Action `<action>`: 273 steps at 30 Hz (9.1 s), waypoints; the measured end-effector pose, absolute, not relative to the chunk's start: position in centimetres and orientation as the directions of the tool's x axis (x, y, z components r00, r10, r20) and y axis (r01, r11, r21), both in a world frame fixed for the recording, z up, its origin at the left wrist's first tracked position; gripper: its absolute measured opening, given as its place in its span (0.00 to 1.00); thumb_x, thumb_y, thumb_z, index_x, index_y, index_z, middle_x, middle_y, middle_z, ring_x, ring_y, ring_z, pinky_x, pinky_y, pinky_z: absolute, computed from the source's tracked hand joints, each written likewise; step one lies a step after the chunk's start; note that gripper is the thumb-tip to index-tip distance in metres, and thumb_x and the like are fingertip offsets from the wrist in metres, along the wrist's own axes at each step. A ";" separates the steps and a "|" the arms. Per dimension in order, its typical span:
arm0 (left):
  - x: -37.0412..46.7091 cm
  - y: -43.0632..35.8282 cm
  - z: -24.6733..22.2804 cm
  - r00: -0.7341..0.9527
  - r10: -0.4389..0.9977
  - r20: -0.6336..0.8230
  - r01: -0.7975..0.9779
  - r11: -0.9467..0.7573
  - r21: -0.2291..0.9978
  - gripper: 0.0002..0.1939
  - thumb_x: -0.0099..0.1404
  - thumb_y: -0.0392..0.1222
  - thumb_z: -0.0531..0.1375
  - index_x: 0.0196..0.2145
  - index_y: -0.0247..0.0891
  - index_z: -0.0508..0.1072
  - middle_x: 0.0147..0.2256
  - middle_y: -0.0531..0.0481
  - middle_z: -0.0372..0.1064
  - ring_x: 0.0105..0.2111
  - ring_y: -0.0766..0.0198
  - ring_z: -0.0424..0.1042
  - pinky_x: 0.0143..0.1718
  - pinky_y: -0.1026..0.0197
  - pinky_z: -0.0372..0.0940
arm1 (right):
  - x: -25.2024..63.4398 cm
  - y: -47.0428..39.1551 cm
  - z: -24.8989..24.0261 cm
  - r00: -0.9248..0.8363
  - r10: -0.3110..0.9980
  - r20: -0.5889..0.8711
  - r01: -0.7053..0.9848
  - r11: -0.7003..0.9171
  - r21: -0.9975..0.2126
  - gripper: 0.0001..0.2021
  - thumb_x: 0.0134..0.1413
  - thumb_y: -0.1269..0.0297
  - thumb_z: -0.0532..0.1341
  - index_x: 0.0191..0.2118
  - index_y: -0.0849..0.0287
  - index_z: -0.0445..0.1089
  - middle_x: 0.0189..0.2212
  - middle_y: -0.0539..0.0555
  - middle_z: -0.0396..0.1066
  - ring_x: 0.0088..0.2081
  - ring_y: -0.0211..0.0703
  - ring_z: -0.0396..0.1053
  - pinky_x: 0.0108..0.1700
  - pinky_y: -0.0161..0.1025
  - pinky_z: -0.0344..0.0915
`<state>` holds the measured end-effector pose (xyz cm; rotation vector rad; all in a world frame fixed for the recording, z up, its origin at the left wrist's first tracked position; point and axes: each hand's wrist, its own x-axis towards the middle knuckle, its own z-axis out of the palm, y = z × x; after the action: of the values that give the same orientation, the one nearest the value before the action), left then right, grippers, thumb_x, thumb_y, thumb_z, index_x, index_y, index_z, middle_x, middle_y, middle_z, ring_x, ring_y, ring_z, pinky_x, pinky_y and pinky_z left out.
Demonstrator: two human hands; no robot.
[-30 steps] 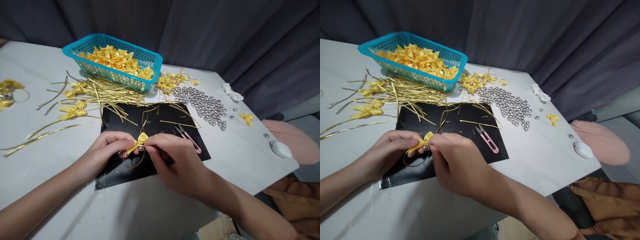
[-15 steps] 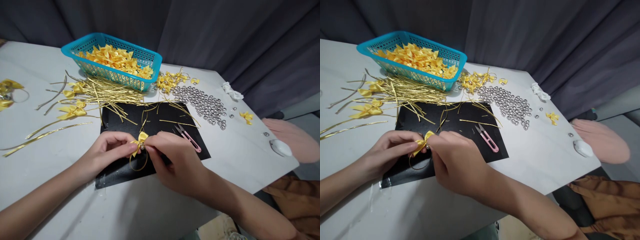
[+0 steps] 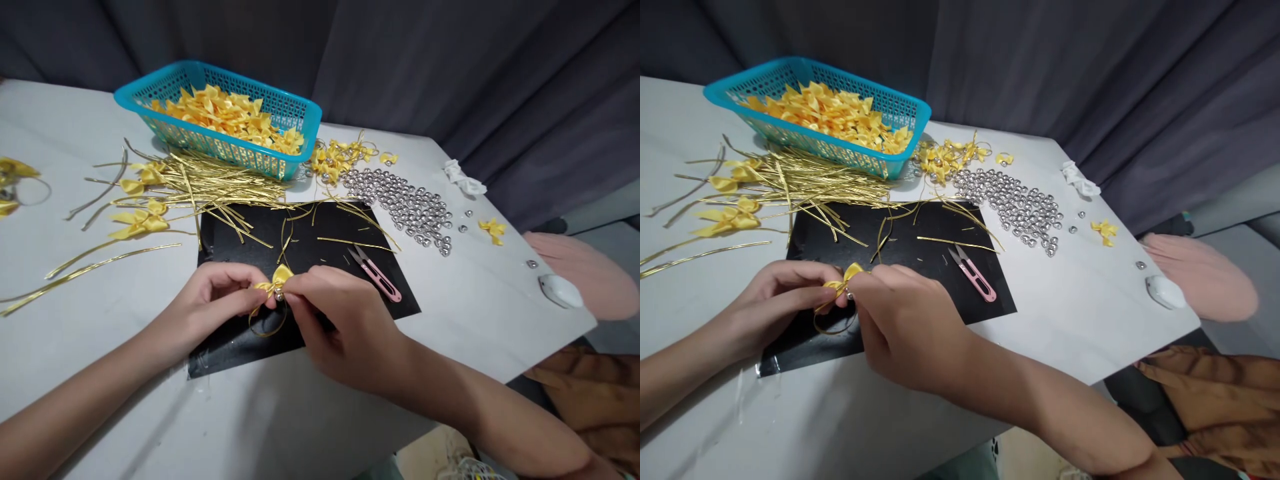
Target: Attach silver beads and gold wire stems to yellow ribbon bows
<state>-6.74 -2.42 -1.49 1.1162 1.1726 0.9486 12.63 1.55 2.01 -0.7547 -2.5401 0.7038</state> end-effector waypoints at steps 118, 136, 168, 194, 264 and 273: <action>-4.1 -3.3 0.5 0.171 0.899 -0.403 -0.420 0.436 0.795 0.12 0.55 0.44 0.65 0.18 0.37 0.73 0.12 0.60 0.51 0.14 0.76 0.42 0.15 0.73 0.43 | 11.4 1.0 -3.0 -0.462 0.362 0.810 0.192 0.932 -0.307 0.11 0.56 0.79 0.54 0.42 0.65 0.68 0.22 0.50 0.68 0.25 0.34 0.66 0.29 0.28 0.67; -4.7 -2.7 -0.6 0.067 0.932 -0.356 -0.302 0.358 0.883 0.11 0.55 0.46 0.64 0.20 0.37 0.76 0.13 0.60 0.53 0.15 0.75 0.46 0.17 0.70 0.43 | 11.8 1.6 -1.9 -0.490 0.511 0.706 0.261 0.859 -0.441 0.09 0.56 0.78 0.57 0.37 0.60 0.72 0.28 0.50 0.75 0.30 0.33 0.72 0.36 0.31 0.67; -4.4 -3.1 -0.8 -0.007 0.955 -0.296 -0.271 0.283 0.920 0.10 0.59 0.45 0.62 0.24 0.37 0.76 0.19 0.56 0.60 0.20 0.71 0.55 0.21 0.68 0.52 | 12.7 2.1 1.9 -0.688 0.530 0.495 0.197 0.794 -0.575 0.11 0.63 0.78 0.50 0.44 0.59 0.65 0.37 0.51 0.75 0.38 0.33 0.72 0.41 0.30 0.69; -4.4 -2.8 -0.3 -0.031 0.938 -0.347 -0.342 0.316 0.885 0.10 0.51 0.46 0.67 0.20 0.37 0.78 0.14 0.56 0.61 0.17 0.73 0.57 0.20 0.70 0.52 | 13.1 2.4 1.5 -0.742 0.569 0.354 0.388 0.795 -0.465 0.09 0.60 0.74 0.51 0.36 0.62 0.68 0.23 0.48 0.63 0.24 0.33 0.61 0.23 0.32 0.54; -3.6 -3.5 -0.1 0.018 0.910 -0.415 -0.394 0.388 0.833 0.12 0.51 0.44 0.65 0.16 0.37 0.71 0.13 0.58 0.54 0.16 0.73 0.47 0.16 0.69 0.46 | 10.6 -0.7 -2.1 -0.468 0.750 0.467 0.192 0.603 -0.775 0.04 0.62 0.73 0.50 0.38 0.57 0.58 0.30 0.50 0.70 0.24 0.32 0.68 0.26 0.29 0.61; -4.9 -4.1 -1.8 -0.183 0.965 -0.189 -0.076 0.177 0.981 0.12 0.60 0.44 0.63 0.22 0.39 0.75 0.16 0.56 0.59 0.18 0.68 0.55 0.20 0.64 0.50 | 11.0 0.1 -1.7 -0.512 0.791 0.335 0.268 0.518 -0.813 0.02 0.60 0.69 0.54 0.37 0.57 0.63 0.26 0.47 0.69 0.23 0.31 0.64 0.26 0.29 0.60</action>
<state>-4.88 -4.09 -1.76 0.9316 1.3837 1.2326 11.01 0.13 -1.69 -0.8607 -2.0376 0.9259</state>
